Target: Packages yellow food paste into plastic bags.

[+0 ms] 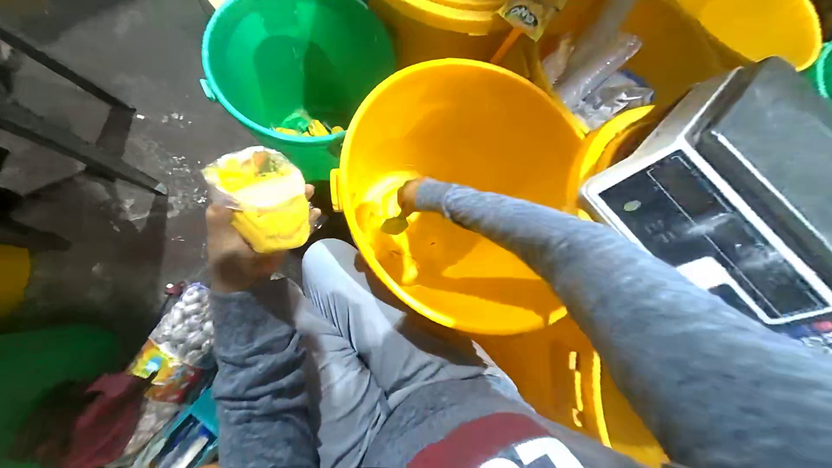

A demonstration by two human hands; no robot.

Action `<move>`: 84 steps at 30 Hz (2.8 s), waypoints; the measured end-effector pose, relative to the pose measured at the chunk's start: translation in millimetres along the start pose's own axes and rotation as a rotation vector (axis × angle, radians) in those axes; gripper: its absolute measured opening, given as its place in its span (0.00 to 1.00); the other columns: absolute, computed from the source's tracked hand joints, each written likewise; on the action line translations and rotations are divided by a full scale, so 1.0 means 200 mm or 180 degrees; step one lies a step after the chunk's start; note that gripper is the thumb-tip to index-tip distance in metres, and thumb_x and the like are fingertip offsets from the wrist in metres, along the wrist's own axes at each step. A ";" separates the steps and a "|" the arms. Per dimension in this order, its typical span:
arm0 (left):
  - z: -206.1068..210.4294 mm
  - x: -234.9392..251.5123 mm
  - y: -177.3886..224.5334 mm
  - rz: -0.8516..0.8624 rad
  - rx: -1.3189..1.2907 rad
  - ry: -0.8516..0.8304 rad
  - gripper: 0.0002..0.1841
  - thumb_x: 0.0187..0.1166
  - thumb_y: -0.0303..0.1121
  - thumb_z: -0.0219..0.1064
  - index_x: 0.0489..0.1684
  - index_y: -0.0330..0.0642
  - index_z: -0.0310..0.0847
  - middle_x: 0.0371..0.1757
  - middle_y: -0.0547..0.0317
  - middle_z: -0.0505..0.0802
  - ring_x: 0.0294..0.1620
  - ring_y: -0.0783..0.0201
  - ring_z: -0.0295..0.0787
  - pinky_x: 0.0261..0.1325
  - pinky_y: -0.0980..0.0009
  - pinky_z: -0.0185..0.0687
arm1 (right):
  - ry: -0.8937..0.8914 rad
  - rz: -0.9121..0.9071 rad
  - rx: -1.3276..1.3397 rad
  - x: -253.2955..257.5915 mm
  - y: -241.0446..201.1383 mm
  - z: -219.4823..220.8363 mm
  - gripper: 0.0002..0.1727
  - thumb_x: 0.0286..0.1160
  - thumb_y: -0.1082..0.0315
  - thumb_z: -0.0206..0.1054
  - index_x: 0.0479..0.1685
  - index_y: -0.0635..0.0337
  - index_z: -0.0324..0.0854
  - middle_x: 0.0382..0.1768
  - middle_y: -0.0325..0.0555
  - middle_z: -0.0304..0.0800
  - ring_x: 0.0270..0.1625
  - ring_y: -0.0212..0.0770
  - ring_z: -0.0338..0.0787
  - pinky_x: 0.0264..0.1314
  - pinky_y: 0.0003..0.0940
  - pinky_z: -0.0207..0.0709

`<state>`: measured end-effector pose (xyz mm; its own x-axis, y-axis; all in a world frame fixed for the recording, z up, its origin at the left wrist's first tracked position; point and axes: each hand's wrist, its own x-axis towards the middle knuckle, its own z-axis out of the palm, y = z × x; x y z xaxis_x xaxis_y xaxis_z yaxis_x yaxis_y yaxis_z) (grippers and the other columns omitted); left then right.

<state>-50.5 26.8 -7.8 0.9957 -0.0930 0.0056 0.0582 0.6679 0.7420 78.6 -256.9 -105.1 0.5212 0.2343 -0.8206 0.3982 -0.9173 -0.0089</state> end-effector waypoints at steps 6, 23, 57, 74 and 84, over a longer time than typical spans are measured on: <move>-0.14 -0.07 0.07 0.0135 0.0396 0.0231 0.40 0.62 0.65 0.76 0.74 0.57 0.75 0.66 0.58 0.89 0.63 0.55 0.90 0.59 0.53 0.91 | -0.0078 -0.0010 0.0369 0.50 -0.01 0.31 0.19 0.77 0.59 0.72 0.51 0.70 0.88 0.61 0.67 0.88 0.68 0.67 0.85 0.66 0.72 0.76; -0.11 0.00 -0.05 0.0198 0.0477 0.0574 0.44 0.53 0.74 0.75 0.68 0.56 0.78 0.60 0.59 0.91 0.60 0.57 0.91 0.56 0.57 0.91 | -0.0190 -0.0631 0.1534 0.65 0.22 0.57 0.22 0.79 0.58 0.73 0.57 0.70 0.89 0.59 0.70 0.89 0.68 0.66 0.86 0.77 0.66 0.70; 0.29 -0.09 -0.21 -0.0294 0.0923 0.0341 0.28 0.72 0.44 0.69 0.73 0.48 0.72 0.48 0.62 0.92 0.41 0.69 0.92 0.45 0.68 0.91 | 0.4467 -0.1612 -0.0939 -1.14 -0.27 0.15 0.10 0.81 0.71 0.60 0.35 0.68 0.83 0.10 0.49 0.73 0.11 0.49 0.78 0.14 0.40 0.70; 0.09 -0.11 -0.05 0.0285 0.1051 0.0424 0.34 0.69 0.53 0.73 0.77 0.62 0.67 0.54 0.75 0.92 0.48 0.76 0.91 0.50 0.72 0.91 | 0.0725 -0.0317 0.0457 -0.50 -0.04 -0.09 0.16 0.77 0.57 0.74 0.46 0.63 0.93 0.46 0.65 0.94 0.56 0.68 0.90 0.61 0.75 0.76; 0.04 -0.12 0.02 0.0551 0.0342 0.0496 0.20 0.64 0.59 0.77 0.50 0.64 0.86 0.42 0.74 0.96 0.43 0.76 0.94 0.46 0.74 0.92 | 0.0250 0.0767 0.1150 0.24 0.11 0.33 0.26 0.77 0.51 0.70 0.55 0.69 0.88 0.63 0.71 0.87 0.72 0.70 0.82 0.71 0.76 0.69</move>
<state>-75.3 25.5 1.3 0.9898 0.1363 0.0415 -0.1138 0.5810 0.8059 62.4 -287.2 -182.3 0.6282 0.0107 -0.7780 -0.0240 -0.9992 -0.0331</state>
